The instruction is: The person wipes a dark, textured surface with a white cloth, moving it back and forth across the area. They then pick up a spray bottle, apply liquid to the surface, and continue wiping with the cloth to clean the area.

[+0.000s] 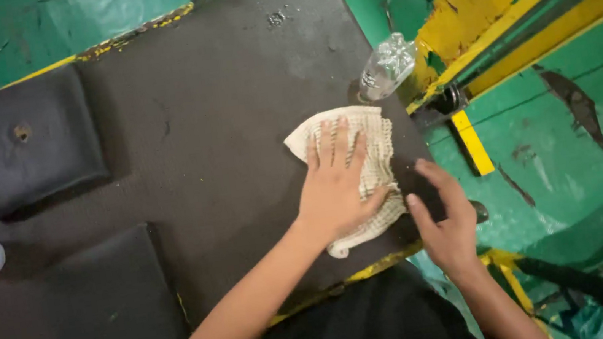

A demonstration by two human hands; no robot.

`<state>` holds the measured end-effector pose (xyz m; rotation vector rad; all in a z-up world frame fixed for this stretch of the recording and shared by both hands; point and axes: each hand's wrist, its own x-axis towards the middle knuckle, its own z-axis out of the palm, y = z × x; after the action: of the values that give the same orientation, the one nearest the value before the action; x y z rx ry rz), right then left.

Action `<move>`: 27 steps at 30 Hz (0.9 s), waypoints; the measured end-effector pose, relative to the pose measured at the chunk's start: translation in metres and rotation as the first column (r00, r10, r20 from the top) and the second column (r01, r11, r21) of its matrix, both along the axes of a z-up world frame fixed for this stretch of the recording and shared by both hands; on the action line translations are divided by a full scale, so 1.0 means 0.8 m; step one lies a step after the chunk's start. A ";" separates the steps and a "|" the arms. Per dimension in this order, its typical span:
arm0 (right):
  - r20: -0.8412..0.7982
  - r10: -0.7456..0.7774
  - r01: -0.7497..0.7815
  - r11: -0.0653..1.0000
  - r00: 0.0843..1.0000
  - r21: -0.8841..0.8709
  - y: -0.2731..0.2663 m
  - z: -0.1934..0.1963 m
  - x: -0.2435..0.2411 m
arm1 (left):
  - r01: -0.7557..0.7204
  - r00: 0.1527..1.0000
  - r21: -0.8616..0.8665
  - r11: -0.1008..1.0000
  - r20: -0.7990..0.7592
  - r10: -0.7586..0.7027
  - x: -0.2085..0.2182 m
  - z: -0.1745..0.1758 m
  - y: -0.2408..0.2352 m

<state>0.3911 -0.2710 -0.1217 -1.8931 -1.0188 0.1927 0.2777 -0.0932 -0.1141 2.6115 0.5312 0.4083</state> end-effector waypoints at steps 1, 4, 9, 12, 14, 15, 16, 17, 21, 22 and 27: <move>-0.003 -0.013 0.013 1.000 1.000 -0.003 -0.004 -0.006 -0.002 | 0.013 1.000 -0.003 1.000 -0.003 -0.013 0.001 -0.002 -0.005; -0.091 -0.090 0.097 0.993 0.992 0.071 -0.011 -0.018 -0.006 | -0.015 0.999 0.030 0.999 -0.036 0.016 0.004 -0.007 -0.023; -0.102 -0.196 0.208 0.970 0.975 0.124 -0.021 -0.008 -0.032 | 0.153 0.988 -0.026 0.988 0.004 -0.153 -0.009 -0.021 -0.080; -0.070 -0.249 0.256 0.956 0.966 0.142 -0.028 -0.018 -0.046 | 0.127 0.992 0.055 0.990 0.018 -0.128 0.000 -0.021 -0.087; -0.069 -0.266 0.274 0.951 0.961 0.146 -0.032 -0.021 -0.054 | 0.095 0.993 0.080 0.992 0.055 -0.100 0.048 -0.038 -0.062; -0.067 -0.277 0.284 0.946 0.958 0.155 -0.035 -0.021 -0.060 | 0.055 0.993 0.108 0.993 0.094 -0.065 0.070 -0.046 -0.051; -0.066 -0.278 0.285 0.945 0.958 0.158 -0.032 -0.021 -0.063 | 0.056 0.993 0.111 0.992 0.096 -0.066 0.086 -0.047 -0.043; -0.051 -0.285 0.289 0.946 0.957 0.148 -0.029 -0.021 -0.067 | 0.023 0.990 0.116 0.993 0.138 -0.039 0.101 -0.048 -0.034; -0.003 -0.297 0.295 0.946 0.955 0.136 -0.028 -0.020 -0.079 | 0.002 0.979 0.125 0.992 0.204 -0.027 0.099 -0.047 -0.031; 0.005 -0.295 0.291 0.946 0.955 0.140 -0.028 -0.019 -0.079 | -0.002 0.977 0.126 0.992 0.213 -0.025 0.080 -0.043 -0.034; 0.068 -0.258 0.240 0.950 0.964 0.200 -0.021 -0.024 -0.066 | 0.075 0.992 -0.033 0.997 0.108 -0.071 -0.024 -0.010 -0.055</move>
<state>0.3379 -0.2878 -0.1408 -1.8474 -0.8171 -0.1373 0.2581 -0.1369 -0.1218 2.5482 0.4022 0.5056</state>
